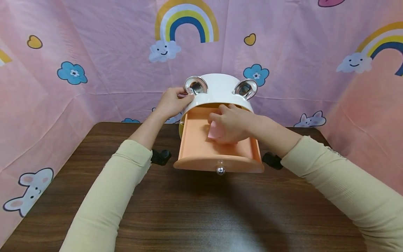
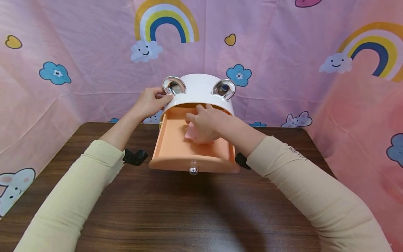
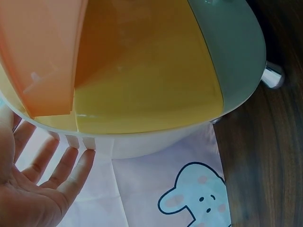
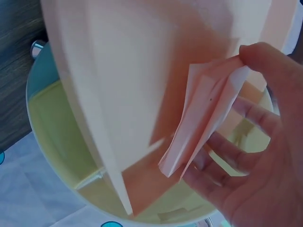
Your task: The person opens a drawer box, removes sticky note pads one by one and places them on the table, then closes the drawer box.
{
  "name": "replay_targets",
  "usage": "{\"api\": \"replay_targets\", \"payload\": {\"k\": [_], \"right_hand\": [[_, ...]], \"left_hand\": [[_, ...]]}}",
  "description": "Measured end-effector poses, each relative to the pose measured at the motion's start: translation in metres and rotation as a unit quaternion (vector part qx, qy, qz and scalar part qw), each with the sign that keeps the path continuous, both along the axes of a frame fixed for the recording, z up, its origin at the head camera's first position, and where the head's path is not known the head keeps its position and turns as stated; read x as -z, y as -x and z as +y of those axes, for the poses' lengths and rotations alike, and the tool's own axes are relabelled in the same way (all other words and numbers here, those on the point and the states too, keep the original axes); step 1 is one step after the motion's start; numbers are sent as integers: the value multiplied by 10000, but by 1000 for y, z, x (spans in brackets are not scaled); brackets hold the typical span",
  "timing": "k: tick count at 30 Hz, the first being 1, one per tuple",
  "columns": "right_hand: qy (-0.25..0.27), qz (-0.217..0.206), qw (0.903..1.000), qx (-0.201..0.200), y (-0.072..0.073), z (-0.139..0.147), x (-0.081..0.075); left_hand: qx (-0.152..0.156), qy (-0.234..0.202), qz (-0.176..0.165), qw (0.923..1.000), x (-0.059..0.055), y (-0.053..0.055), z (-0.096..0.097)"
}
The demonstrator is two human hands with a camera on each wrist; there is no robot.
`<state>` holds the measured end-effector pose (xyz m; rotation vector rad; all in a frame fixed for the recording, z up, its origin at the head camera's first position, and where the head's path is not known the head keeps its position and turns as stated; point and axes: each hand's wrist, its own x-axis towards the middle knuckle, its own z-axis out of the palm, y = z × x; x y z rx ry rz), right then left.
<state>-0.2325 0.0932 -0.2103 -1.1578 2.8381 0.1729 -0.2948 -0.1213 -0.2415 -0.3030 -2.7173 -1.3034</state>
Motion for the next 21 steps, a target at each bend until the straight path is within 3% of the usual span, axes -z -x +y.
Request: {"api": "replay_targets", "payload": {"k": [11,21], "right_hand": [[93,-57,9996,-269,-7,7,-10],[338,-226,9990,-168,-16,18,-23]], "left_hand": [[-45,77,14,10000,-1,-2,1],[-10,79,-45,10000,-2,-3,0]]}}
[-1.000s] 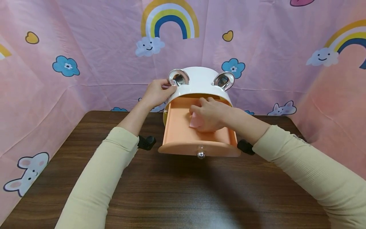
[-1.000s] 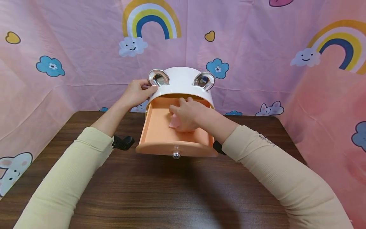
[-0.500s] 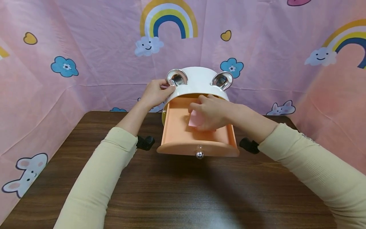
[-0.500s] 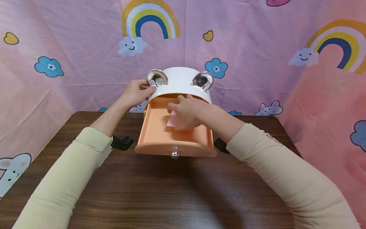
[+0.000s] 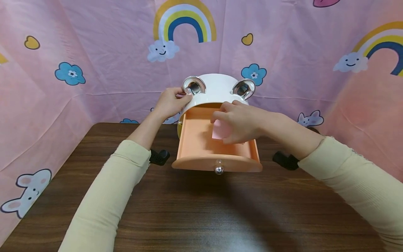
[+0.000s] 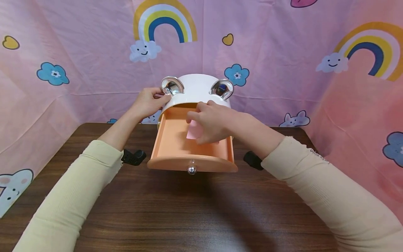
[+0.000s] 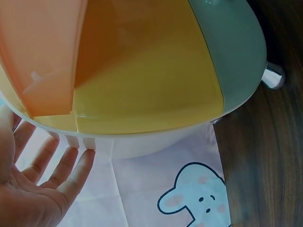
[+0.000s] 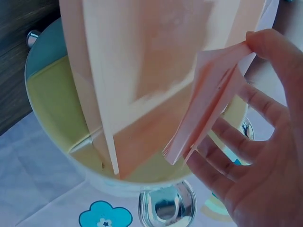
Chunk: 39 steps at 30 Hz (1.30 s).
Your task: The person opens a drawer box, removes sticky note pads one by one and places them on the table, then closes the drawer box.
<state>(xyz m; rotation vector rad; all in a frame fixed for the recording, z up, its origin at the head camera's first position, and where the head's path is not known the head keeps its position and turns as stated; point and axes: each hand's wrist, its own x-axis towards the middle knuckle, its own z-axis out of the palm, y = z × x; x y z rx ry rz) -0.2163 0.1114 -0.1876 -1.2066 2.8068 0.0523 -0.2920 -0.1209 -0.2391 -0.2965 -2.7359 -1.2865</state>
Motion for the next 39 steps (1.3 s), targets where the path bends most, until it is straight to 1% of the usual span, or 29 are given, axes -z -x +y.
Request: {"api": "replay_targets", "payload": {"k": [8,14,20,26,33,37,39], "right_hand": [[175,119,9997,-135,-4,14,-5],[312,104,9995,-33,-7,26,-8],[433,171,9989,-72,-9,38,-9],[480,240,9985,-70,-11,50,-6],[703,445,9958,-377,-10,62,-1],[781,417,9953,-384,-10,69,2],[798,367,9957,-309,-10,73,2]], "left_hand": [[-10,-37,41,10000,0,1,0],[-31,-6,64,10000,1,1,-1],[-24,1,4,10000,1,2,-2],[10,-48,-13,10000,2,1,-1],[-8,-7,73,10000,1,0,0],[4,13,123,9999,0,0,-1],[2,30,143,9999,0,0,0]]}}
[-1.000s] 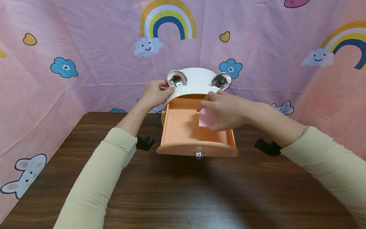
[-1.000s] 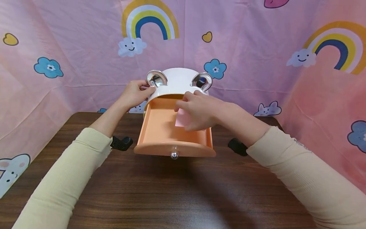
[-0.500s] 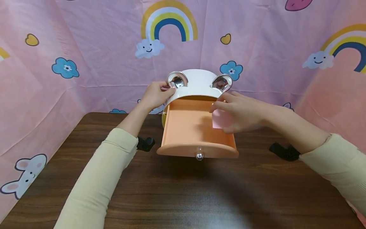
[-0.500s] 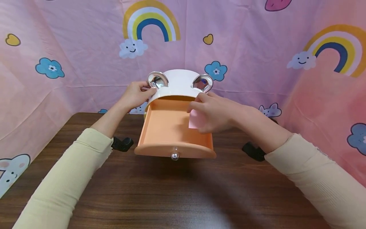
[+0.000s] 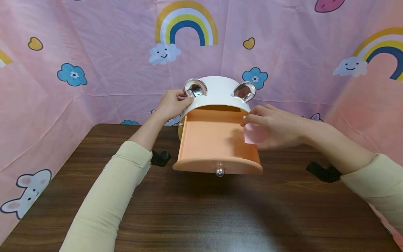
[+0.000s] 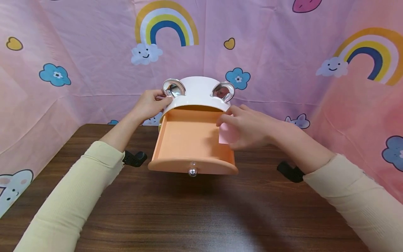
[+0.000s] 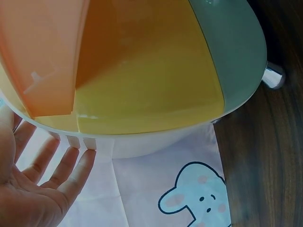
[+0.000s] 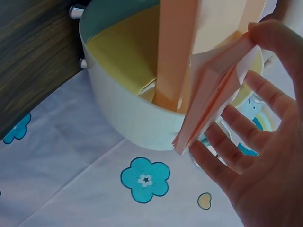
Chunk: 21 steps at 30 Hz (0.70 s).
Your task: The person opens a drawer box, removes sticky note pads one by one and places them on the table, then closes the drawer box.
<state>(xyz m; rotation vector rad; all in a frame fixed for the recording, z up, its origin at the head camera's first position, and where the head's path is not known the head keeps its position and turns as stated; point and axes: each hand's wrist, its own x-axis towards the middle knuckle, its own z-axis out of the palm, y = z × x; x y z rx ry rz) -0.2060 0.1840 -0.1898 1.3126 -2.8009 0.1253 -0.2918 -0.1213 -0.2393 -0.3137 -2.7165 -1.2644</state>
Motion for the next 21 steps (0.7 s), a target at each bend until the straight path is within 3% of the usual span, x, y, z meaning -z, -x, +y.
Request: {"api": "replay_targets", "payload": {"k": [15,21], "right_hand": [[98,-166,9986,503,1,25,5],[192,-17,9992,364,3,35,8]], "left_hand": [[2,-25,-33,10000,-1,0,0],[-32,25,-66,10000,-1,0,0]]}}
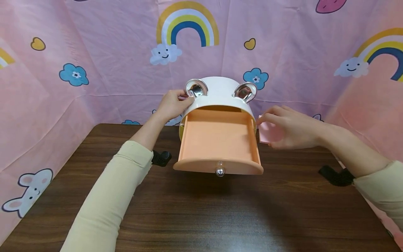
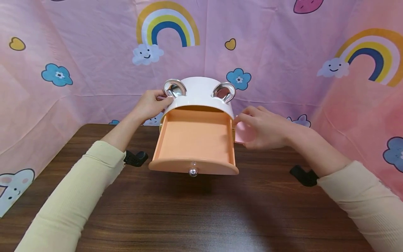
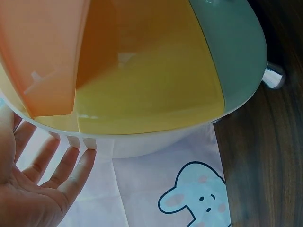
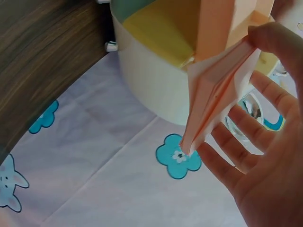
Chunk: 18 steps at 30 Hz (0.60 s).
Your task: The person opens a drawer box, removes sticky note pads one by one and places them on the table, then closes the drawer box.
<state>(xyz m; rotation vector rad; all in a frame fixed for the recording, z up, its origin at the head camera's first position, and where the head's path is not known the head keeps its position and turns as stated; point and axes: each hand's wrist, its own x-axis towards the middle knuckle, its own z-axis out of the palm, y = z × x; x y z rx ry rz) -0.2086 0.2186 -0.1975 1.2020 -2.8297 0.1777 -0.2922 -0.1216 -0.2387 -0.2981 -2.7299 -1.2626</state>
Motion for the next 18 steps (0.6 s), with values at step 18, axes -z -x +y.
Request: {"api": "replay_targets", "payload": {"k": [18], "right_hand": [[-111,-252,9992,292,11,16,38]], "left_hand": [[-2,42,-66,10000,-2,0,0]]}}
